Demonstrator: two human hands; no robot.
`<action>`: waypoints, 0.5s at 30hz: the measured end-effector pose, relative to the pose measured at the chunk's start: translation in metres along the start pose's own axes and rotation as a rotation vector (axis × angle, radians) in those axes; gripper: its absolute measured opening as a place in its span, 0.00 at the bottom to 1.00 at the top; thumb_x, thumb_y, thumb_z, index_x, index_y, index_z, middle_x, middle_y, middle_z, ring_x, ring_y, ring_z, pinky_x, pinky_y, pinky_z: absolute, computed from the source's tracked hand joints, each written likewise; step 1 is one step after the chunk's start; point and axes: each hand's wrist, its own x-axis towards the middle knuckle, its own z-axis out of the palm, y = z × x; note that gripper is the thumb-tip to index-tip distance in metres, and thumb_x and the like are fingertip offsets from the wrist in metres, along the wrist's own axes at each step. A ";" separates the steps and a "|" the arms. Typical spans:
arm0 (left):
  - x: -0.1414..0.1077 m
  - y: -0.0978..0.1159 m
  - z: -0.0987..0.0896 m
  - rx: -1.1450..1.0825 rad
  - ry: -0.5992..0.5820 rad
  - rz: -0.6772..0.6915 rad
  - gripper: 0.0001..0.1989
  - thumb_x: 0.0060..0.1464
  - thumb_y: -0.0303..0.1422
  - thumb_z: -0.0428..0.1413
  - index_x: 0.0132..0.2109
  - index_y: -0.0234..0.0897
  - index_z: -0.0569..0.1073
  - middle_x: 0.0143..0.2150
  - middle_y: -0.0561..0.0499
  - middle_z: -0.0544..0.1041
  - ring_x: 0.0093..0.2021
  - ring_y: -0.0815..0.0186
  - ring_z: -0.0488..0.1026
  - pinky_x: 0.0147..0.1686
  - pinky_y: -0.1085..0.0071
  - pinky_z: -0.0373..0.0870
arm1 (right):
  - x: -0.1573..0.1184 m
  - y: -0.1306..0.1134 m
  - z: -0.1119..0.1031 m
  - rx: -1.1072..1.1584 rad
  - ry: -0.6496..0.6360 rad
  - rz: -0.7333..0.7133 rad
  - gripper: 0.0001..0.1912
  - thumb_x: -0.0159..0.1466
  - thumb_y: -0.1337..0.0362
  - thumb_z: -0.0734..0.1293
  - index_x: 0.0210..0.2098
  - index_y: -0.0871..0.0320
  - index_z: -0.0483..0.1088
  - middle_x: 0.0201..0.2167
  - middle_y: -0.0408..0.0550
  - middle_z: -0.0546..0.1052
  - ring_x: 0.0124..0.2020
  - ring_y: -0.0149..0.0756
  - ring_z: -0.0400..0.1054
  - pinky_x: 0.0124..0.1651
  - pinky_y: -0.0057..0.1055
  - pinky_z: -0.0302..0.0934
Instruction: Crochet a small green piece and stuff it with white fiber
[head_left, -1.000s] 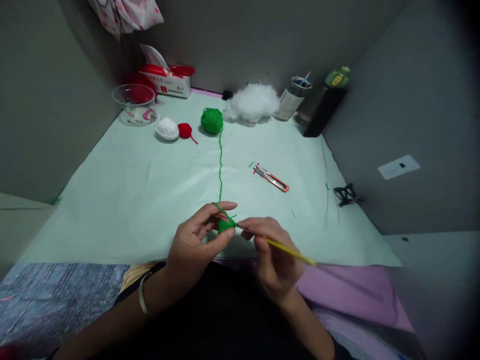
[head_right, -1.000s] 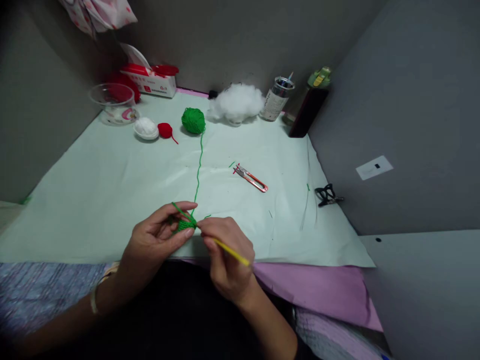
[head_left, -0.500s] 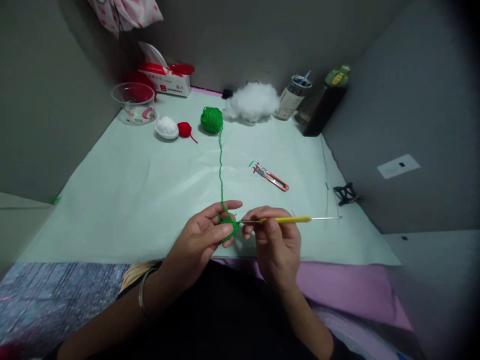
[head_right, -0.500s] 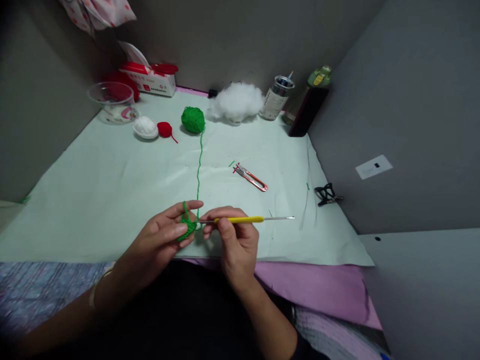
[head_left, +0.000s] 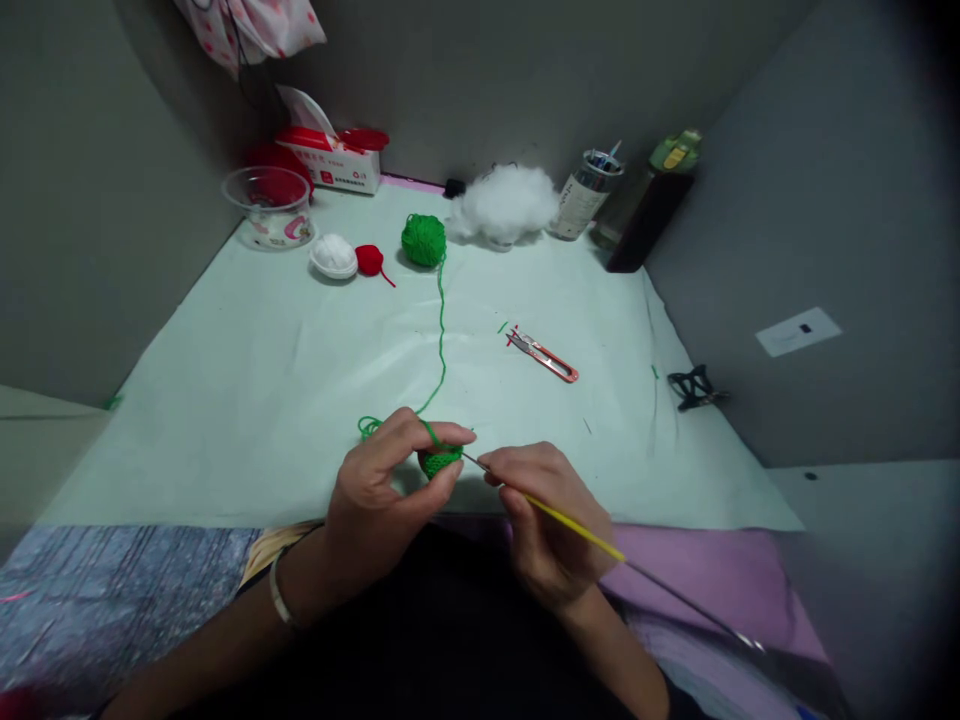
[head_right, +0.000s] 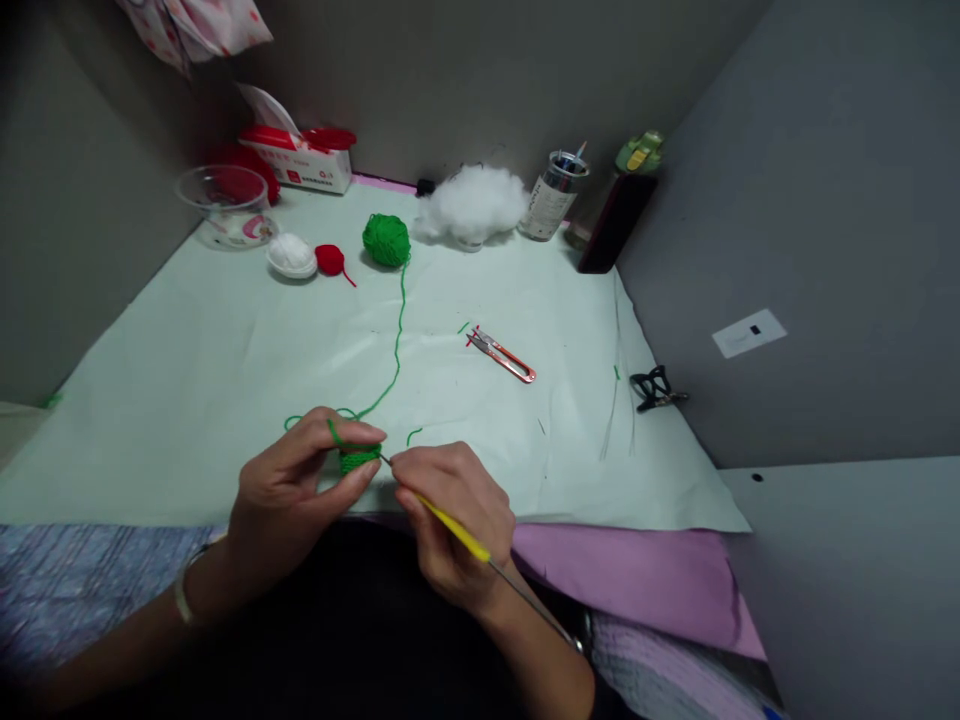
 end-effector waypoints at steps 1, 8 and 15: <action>0.000 0.000 0.000 0.026 -0.007 0.024 0.16 0.53 0.18 0.63 0.44 0.43 0.83 0.35 0.55 0.78 0.36 0.71 0.74 0.43 0.73 0.69 | 0.000 0.000 -0.001 -0.005 -0.009 -0.008 0.17 0.68 0.78 0.66 0.52 0.58 0.77 0.41 0.51 0.82 0.43 0.38 0.77 0.42 0.36 0.72; 0.007 -0.005 -0.005 -0.426 -0.094 -0.371 0.18 0.55 0.28 0.68 0.53 0.45 0.82 0.34 0.55 0.74 0.35 0.72 0.71 0.38 0.77 0.68 | 0.005 0.001 0.000 0.135 0.023 0.152 0.15 0.70 0.76 0.66 0.50 0.55 0.79 0.40 0.49 0.83 0.41 0.36 0.77 0.42 0.35 0.72; 0.012 0.000 -0.006 -0.689 -0.197 -0.508 0.15 0.55 0.33 0.69 0.50 0.41 0.84 0.34 0.53 0.73 0.32 0.73 0.66 0.34 0.76 0.65 | 0.014 0.005 0.004 0.588 0.160 0.538 0.08 0.72 0.62 0.68 0.39 0.54 0.80 0.32 0.44 0.81 0.24 0.28 0.71 0.26 0.27 0.67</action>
